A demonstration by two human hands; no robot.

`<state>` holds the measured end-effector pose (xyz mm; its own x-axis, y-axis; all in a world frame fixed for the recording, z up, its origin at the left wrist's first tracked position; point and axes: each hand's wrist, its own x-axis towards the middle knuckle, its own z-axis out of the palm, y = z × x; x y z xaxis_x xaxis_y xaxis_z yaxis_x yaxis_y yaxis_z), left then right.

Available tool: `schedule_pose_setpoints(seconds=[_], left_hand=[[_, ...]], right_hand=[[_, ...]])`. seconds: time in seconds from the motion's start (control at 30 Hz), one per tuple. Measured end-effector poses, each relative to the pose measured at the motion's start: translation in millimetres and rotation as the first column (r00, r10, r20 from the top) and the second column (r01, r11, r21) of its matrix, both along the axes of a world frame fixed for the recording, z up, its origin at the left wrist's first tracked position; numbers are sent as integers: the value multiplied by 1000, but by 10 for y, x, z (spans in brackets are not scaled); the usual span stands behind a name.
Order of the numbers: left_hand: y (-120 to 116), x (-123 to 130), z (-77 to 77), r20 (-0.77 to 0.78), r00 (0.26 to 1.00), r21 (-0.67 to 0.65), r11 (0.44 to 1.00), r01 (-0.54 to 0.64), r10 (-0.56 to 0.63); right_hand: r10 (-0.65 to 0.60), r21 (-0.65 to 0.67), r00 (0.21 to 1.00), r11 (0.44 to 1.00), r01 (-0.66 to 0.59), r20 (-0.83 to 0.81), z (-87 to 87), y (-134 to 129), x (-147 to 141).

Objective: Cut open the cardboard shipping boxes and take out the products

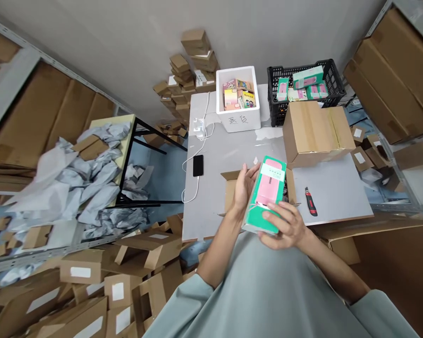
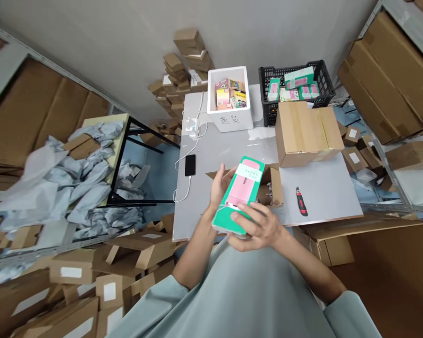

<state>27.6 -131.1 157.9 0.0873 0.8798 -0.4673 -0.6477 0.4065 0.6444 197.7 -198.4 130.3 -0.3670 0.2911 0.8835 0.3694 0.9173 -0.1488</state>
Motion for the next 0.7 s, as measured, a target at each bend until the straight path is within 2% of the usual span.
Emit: schedule_pose_setpoints(seconds=[0.07,0.13,0.2,0.27,0.33,0.43,0.57,0.63,0.7], left_hand=[[-18,59,-34,-16,1000,1,1000,-2,2],[-49,113,-48,-65,998,26,1000,-11,12],[-79,162,-29,-132,991,68,998,-17,26],[-87,210,16,-201,979,119,993,1,23],[-62,261,68,-277,961,153,987,47,-3],[45,362,119,-367,928,162,979,123,-56],[279,573,132,-422,890,139,958,251,-172],[408,706,144,-442,869,108,949,297,-222],[526,843,171,-464,837,83,927,366,-289]], right_hand=[[-51,-87,986,996,37,-156,2,86,141],[-199,-161,929,975,155,-312,27,209,277],[-423,-292,800,901,322,-424,75,358,392],[-598,-496,650,787,366,-469,133,512,498],[-657,-676,581,700,231,-481,180,646,621],[-655,-787,530,616,-37,-538,193,783,875],[-688,-786,381,530,-318,-618,144,891,1266],[-683,-770,368,489,-411,-630,128,961,1436],[-670,-770,404,436,-466,-623,118,1069,1578]])
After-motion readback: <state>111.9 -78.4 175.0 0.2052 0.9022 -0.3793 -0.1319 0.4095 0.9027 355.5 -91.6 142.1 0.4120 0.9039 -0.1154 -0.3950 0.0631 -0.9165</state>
